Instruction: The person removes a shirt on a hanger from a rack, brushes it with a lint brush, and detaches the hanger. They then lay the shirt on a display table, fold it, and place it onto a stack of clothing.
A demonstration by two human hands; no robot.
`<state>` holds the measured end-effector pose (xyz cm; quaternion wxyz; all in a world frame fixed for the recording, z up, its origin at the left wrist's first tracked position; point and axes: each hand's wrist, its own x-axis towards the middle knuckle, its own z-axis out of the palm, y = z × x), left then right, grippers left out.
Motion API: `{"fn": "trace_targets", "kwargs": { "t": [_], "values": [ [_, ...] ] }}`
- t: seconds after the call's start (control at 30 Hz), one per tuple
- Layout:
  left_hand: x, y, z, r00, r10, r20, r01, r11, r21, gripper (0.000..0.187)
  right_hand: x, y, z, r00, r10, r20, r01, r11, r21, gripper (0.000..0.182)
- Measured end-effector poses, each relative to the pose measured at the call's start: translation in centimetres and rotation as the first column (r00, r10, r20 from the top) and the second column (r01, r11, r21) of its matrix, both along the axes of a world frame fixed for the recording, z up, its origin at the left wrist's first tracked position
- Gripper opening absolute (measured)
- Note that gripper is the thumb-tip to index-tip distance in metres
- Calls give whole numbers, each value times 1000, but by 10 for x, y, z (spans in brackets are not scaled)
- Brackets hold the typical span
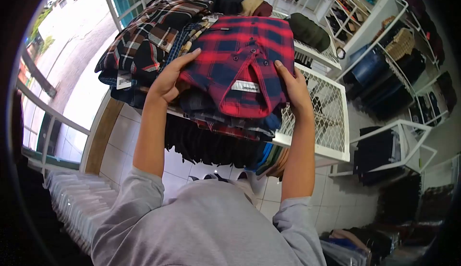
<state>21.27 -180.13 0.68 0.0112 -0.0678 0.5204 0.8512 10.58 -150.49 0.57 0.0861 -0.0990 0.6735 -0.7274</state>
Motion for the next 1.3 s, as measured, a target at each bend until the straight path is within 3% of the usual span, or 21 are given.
{"fn": "trace_targets", "kwargs": {
  "t": [0.07, 0.13, 0.2, 0.27, 0.4, 0.47, 0.67, 0.7, 0.73, 0.77, 0.8, 0.87, 0.9, 0.97, 1.03, 1.07, 1.13, 1.2, 1.23, 1.27, 1.3],
  "values": [
    [-16, 1, -1, 998, -47, -31, 47, 999, -24, 45, -7, 0, -2, 995, 4, -102, 6, 995, 96, 49],
    [-20, 2, 4, 989, -91, -120, 82, 993, -82, 44, -3, -1, 4, 986, -30, -162, 44, 996, 79, 47],
    [-21, 1, 15, 951, -39, -308, 0, 992, -125, 47, 2, -1, 17, 937, -62, -343, 53, 998, -36, 45],
    [-11, 4, 18, 934, -56, -354, 29, 996, -81, 50, 21, -2, 24, 936, -87, -341, 66, 995, -73, 45],
    [-4, 5, -14, 975, -73, -210, 41, 987, -153, 53, 30, 8, -16, 984, -134, -117, 161, 950, 269, 56],
    [2, 10, -19, 988, -28, -152, 4, 988, -153, 55, 32, 8, -34, 994, -96, -60, 101, 991, 87, 56],
    [-5, 2, -14, 945, -4, -326, -59, 981, -184, 69, 50, 5, -14, 989, -94, -112, 109, 985, 134, 58],
    [-6, 2, -20, 940, 69, -333, -197, 908, -369, 69, 50, 6, -12, 988, -97, -124, 113, 986, 126, 58],
    [-4, 4, -18, 924, 139, -355, -323, 782, -534, 68, 49, 9, -12, 983, -103, -153, 140, 957, 253, 60],
    [3, 7, -16, 876, 158, -456, -457, 574, -679, 63, 47, 12, -11, 977, -108, -184, 171, 912, 373, 62],
    [12, 12, -8, 805, 131, -579, -590, 289, -754, 61, 44, 15, -8, 973, -114, -200, 181, 914, 363, 62],
    [19, 21, 21, 757, 39, -653, -653, 85, -752, 53, 37, 21, -3, 697, -81, -712, 642, 513, 570, 65],
    [11, 24, 27, 754, 38, -655, -656, 87, -750, 53, 40, 13, 21, 714, -139, -686, 636, 539, 552, 63],
    [-27, 25, 47, 641, -113, -759, -752, 101, -651, 41, 14, -3, 48, 554, -91, -827, 690, 606, 396, 53],
    [-104, 36, 84, 848, -108, -519, -528, -80, -845, 39, -43, -43, 85, 453, 110, -885, 678, 601, 422, 42],
    [-139, 36, 79, 859, -97, -502, -511, -131, -849, 40, -70, -59, 82, 359, 122, -925, 726, 586, 359, 33],
    [-166, 44, 66, 921, -38, -389, -390, -145, -909, 43, -107, -82, 68, 437, 190, -879, 728, 499, 470, 30],
    [-220, 41, 6, 982, -36, -186, -189, -105, -976, 53, -126, -95, 36, 655, 269, -707, 614, 356, 704, 38],
    [-203, 49, -5, 984, 20, -179, -178, -39, -983, 54, -159, -98, -22, 623, 210, -754, 666, 363, 652, 49],
    [-200, 51, -27, 970, 37, -242, -240, -56, -969, 56, -135, -99, -30, 792, 98, -603, 533, 372, 760, 59],
    [-195, 53, -36, 964, 77, -255, -260, 68, -963, 58, -120, -100, -34, 857, -39, -513, 472, 457, 754, 63]
  ]
}}
